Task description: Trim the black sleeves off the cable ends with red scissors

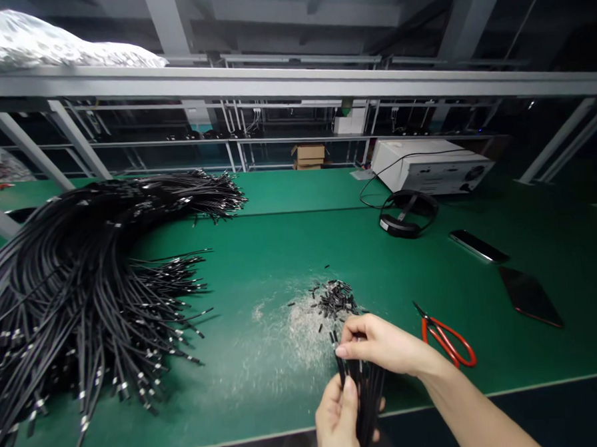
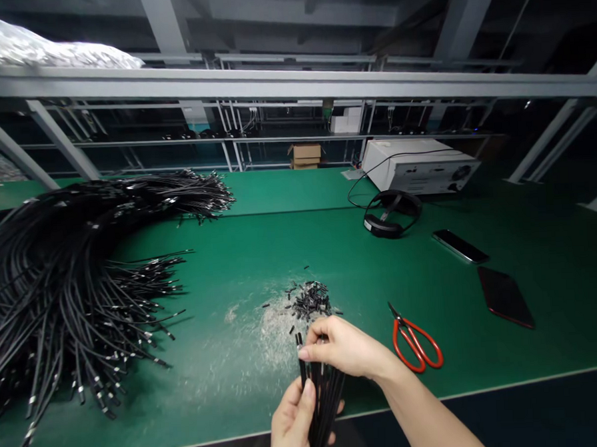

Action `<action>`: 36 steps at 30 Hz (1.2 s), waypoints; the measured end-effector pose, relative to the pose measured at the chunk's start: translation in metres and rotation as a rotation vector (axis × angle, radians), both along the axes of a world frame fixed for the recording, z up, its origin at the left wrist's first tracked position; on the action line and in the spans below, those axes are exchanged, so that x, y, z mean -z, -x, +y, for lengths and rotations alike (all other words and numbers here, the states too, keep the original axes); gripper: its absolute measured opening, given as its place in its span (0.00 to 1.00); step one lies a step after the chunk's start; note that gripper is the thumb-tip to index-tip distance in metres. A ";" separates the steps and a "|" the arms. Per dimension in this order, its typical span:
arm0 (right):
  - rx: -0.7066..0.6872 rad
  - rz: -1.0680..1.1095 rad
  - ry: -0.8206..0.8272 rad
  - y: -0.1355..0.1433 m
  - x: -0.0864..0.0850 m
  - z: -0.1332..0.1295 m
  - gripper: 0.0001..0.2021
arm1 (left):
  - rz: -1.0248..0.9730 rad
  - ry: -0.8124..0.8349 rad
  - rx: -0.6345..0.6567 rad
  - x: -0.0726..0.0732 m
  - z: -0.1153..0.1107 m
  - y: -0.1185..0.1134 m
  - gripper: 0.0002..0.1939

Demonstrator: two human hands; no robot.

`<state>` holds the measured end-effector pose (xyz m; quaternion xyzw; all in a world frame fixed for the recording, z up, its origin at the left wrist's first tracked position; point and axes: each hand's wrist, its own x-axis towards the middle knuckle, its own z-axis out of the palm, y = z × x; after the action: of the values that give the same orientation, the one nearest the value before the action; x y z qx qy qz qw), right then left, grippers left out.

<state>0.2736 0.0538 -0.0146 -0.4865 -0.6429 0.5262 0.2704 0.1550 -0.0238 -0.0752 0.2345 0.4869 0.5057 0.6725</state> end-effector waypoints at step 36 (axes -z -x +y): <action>0.236 0.043 -0.319 0.015 0.008 0.082 0.09 | -0.052 0.028 -0.055 -0.010 0.000 -0.005 0.22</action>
<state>0.2582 0.1362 -0.0229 -0.4981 -0.6508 0.3927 0.4173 0.1598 -0.0240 -0.0654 0.1984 0.4828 0.5231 0.6738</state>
